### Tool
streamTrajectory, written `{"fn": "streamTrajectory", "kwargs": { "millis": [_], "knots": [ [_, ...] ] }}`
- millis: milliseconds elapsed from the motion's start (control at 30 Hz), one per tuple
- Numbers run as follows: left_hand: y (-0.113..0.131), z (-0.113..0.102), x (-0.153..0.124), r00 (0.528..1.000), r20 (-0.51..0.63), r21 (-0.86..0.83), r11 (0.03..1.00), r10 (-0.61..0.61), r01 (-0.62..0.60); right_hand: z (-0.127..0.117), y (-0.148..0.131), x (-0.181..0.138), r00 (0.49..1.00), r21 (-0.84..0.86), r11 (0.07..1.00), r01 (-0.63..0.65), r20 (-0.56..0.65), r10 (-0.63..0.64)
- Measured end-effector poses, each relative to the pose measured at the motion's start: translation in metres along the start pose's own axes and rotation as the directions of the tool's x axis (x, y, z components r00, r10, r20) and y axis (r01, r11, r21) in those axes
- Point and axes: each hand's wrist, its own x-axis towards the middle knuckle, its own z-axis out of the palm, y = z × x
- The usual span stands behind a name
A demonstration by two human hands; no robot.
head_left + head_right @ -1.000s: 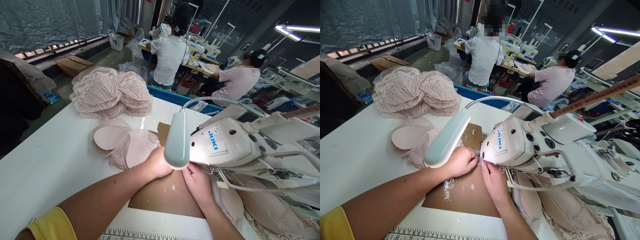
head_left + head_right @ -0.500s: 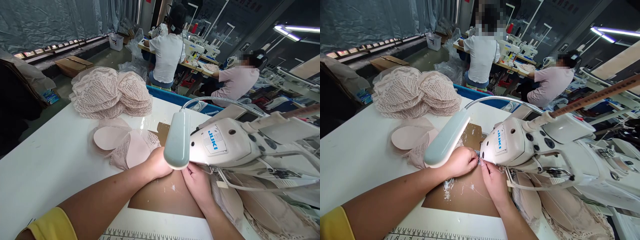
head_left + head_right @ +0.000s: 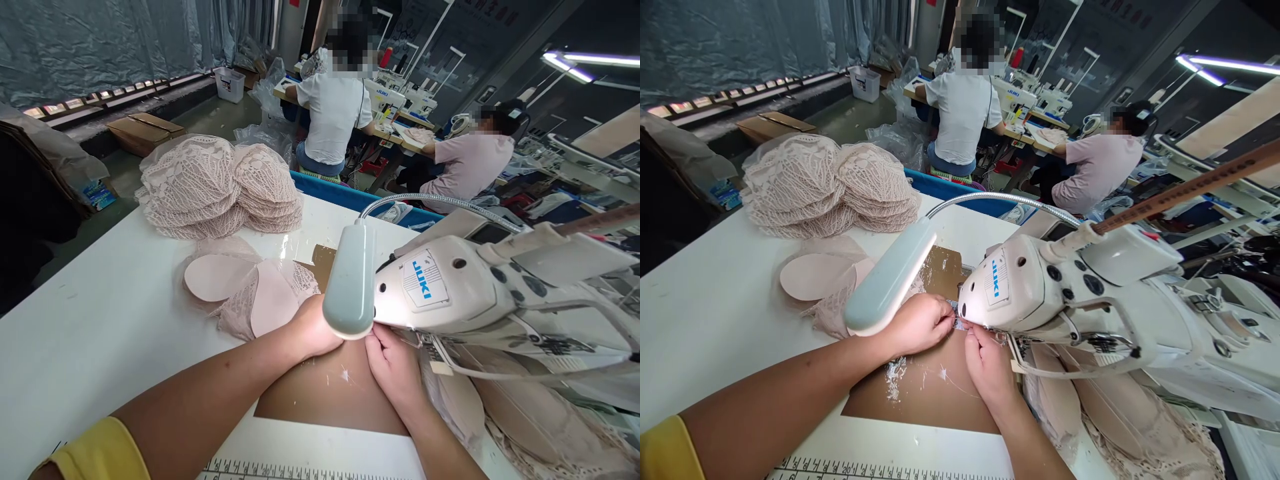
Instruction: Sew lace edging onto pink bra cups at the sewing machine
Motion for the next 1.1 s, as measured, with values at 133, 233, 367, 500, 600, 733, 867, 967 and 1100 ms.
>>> {"fn": "streamTrajectory", "kwargs": {
  "millis": [133,233,367,500,600,733,867,967,1100],
  "knots": [
    [0.0012,-0.0014,0.0003,1.0,0.003,-0.008,1.0,0.009,-0.009,-0.0007,-0.0028,0.0021,1.0,-0.03,1.0,-0.003,0.005,0.003],
    [0.0013,-0.0014,0.0009,1.0,0.002,-0.014,1.0,0.02,-0.02,0.0001,-0.0035,0.0036,1.0,-0.047,0.999,0.022,-0.003,-0.023],
    [-0.0001,0.0001,0.002,1.0,0.0,-0.011,0.999,0.03,-0.03,0.0013,-0.0026,0.0045,0.999,-0.087,0.995,0.051,0.003,-0.051],
    [-0.0029,0.0023,0.003,0.999,-0.002,-0.004,0.999,0.037,-0.037,0.0018,-0.0025,0.0057,0.999,-0.13,0.99,0.051,0.005,-0.051],
    [-0.0049,0.0037,0.0037,0.999,-0.005,0.008,0.999,0.044,-0.043,0.002,-0.0034,0.0072,0.998,-0.129,0.99,0.055,0.0,-0.056],
    [-0.0059,0.0046,0.0042,0.999,-0.007,0.017,0.999,0.049,-0.049,0.0026,-0.0035,0.0091,0.996,-0.129,0.988,0.087,-0.008,-0.088],
    [-0.0055,0.0045,0.0041,0.999,-0.008,0.029,0.998,0.051,-0.051,0.0041,-0.0023,0.0094,0.995,-0.128,0.986,0.102,-0.008,-0.104],
    [-0.0044,0.0041,0.0038,0.999,-0.011,0.043,0.998,0.05,-0.049,0.0056,-0.0021,0.0088,0.995,-0.135,0.986,0.1,-0.011,-0.102],
    [-0.0017,0.0025,0.0037,0.999,-0.019,0.055,0.997,0.046,-0.045,0.0069,-0.0026,0.0078,0.996,-0.117,0.989,0.094,0.004,-0.094]
  ]
}}
